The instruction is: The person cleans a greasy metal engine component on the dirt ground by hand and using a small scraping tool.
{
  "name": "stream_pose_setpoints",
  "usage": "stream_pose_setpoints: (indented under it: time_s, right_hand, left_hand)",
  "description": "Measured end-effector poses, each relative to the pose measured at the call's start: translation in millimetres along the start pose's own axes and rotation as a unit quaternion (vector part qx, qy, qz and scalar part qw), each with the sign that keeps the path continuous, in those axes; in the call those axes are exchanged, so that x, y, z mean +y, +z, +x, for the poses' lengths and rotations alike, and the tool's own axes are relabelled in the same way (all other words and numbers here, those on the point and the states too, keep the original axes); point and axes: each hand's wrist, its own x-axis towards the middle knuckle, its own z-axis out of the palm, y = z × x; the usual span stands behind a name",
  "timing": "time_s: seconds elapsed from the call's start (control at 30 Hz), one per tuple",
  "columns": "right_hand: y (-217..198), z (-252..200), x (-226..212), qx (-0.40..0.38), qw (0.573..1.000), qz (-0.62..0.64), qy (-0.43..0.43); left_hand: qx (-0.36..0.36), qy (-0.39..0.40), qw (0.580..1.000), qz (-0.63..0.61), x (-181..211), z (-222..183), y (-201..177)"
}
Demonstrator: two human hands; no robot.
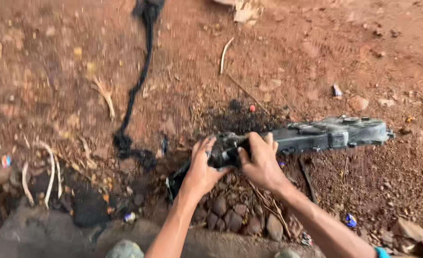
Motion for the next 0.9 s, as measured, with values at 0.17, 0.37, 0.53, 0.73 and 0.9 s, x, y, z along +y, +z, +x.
stream_pose_setpoints:
  time_s: [0.17,0.37,0.53,0.73,0.9]
  right_hand:
    - [-8.8,8.9,1.6,-0.025,0.996,0.039,-0.081]
    - [-27.2,47.2,7.1,-0.149,0.952,-0.019,-0.269]
    - [-43.1,73.3,-10.1,-0.233,0.889,-0.068,-0.389]
    - [-51.2,72.4,-34.0,-0.310,0.860,-0.091,-0.396]
    - [-65.8,84.9,-51.0,-0.363,0.844,-0.123,-0.374]
  left_hand:
    - [0.012,0.016,1.000,-0.013,-10.4,6.2,7.0]
    - [-0.044,-0.062,0.954,-0.290,-9.7,14.3,11.5]
    - [-0.052,0.014,0.998,-0.015,14.1,2.2,-6.3]
    - [-0.073,0.054,0.993,0.070,6.7,10.4,-16.7]
    - [-0.103,0.004,0.990,0.093,-3.6,9.5,-8.8]
